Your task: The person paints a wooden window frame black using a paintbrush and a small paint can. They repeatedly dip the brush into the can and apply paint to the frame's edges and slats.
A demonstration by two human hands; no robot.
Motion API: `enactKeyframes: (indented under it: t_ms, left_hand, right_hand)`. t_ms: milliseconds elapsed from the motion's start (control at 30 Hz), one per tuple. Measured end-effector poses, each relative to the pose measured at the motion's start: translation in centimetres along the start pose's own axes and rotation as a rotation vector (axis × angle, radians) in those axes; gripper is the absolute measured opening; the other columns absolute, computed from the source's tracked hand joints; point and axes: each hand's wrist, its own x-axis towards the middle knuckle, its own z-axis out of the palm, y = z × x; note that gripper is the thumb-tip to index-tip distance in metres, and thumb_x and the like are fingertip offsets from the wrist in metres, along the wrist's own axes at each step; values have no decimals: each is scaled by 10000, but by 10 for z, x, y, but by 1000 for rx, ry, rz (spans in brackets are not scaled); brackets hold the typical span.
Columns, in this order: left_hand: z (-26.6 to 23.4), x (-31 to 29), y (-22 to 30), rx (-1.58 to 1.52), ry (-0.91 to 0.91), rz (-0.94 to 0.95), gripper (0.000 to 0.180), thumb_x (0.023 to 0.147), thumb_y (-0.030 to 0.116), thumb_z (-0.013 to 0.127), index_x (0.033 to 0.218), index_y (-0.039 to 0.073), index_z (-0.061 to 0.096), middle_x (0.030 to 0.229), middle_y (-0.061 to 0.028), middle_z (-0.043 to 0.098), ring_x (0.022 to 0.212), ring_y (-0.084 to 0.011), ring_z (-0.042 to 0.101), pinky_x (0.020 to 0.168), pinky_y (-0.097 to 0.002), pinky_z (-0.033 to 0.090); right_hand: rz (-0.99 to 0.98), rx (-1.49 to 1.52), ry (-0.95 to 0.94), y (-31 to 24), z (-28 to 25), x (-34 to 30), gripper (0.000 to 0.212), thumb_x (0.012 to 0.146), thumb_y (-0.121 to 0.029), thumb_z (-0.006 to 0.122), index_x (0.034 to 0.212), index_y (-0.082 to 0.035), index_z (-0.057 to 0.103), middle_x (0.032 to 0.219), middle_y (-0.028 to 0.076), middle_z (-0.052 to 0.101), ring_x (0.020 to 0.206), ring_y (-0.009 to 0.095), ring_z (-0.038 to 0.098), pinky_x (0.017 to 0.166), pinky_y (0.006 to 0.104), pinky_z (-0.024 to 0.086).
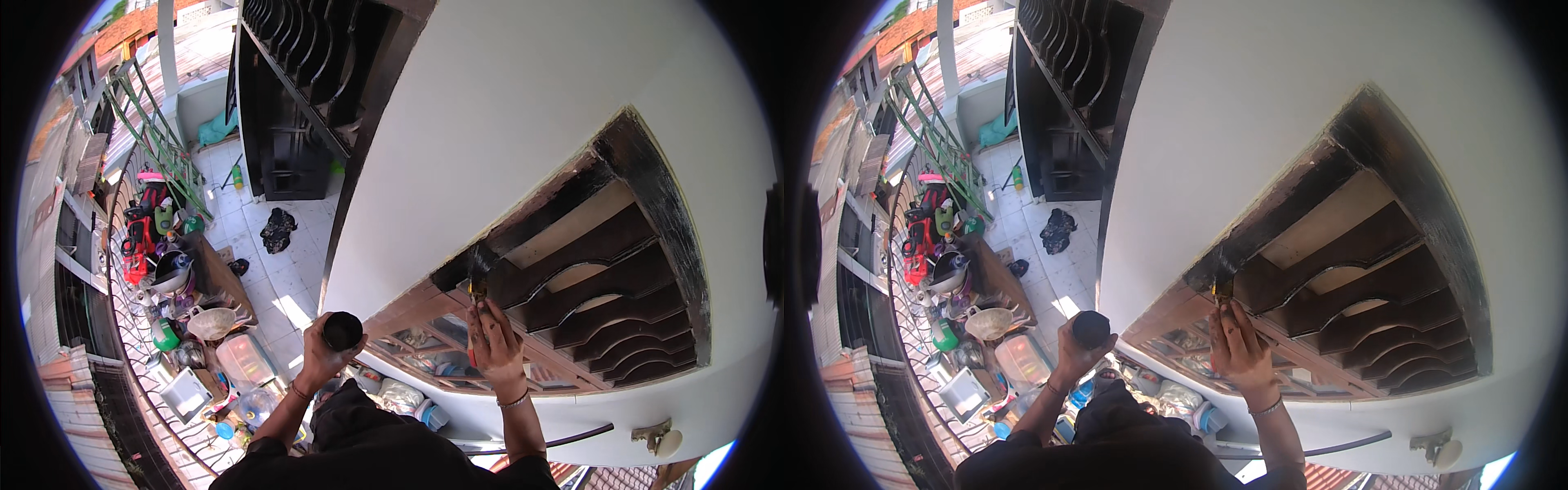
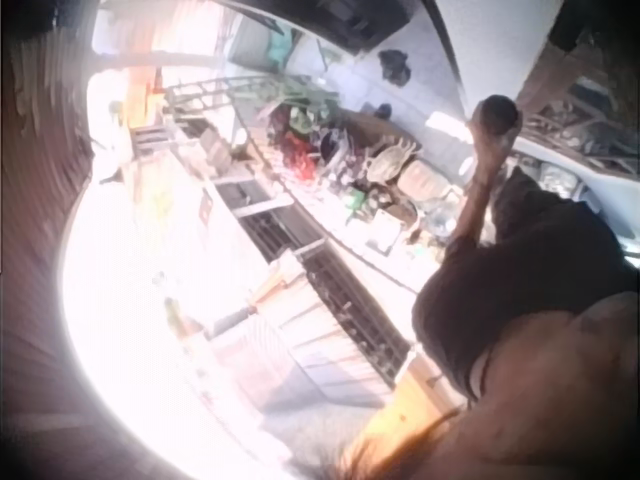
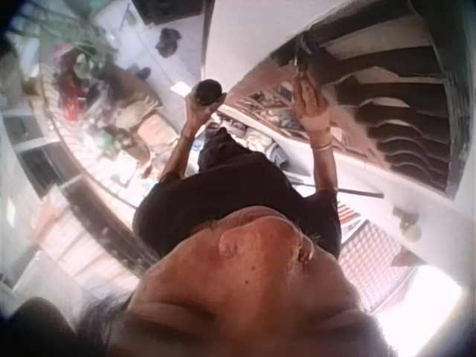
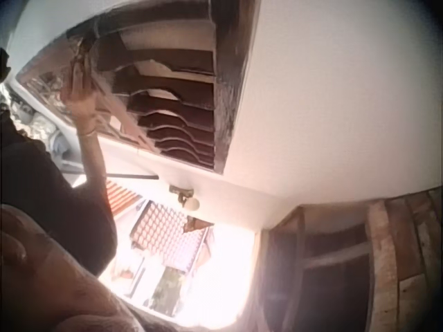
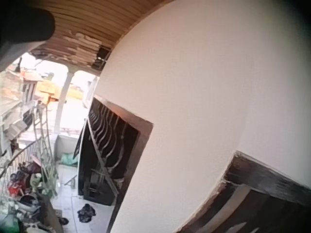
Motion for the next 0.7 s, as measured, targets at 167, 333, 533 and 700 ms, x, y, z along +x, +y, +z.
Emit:
enactKeyframes:
  t_ms: [167,333,533,700]
  left_hand:
    - [-4,2,2,10,15,-5,318,748,162,898,954,7,711,852,-70,747,748,-126,702,711,-307,574]
    - [1,6,10,-48,-14,-15,320,740,154,902,943,9,702,855,-71,740,751,-126,700,718,-297,574]
    - [2,7,8,-31,-16,-20,333,729,171,907,912,4,685,843,-78,726,748,-136,697,729,-295,578]
    - [1,7,4,-22,-21,-19,338,728,171,907,920,0,688,854,-82,729,751,-142,701,729,-299,580]
  right_hand:
    - [83,203,-12,1,-16,14,297,787,26,815,1063,-49,736,1027,103,686,968,242,732,684,361,613]
    - [91,-18,348,37,-56,71,244,818,61,781,1053,6,742,1060,133,681,902,288,749,713,333,645]
    - [29,-145,218,18,-43,45,242,835,41,753,1075,7,741,1074,145,673,1010,327,731,766,359,653]
    - [32,144,-24,-6,-4,5,280,801,62,766,1074,11,734,1054,123,681,935,285,733,730,345,623]
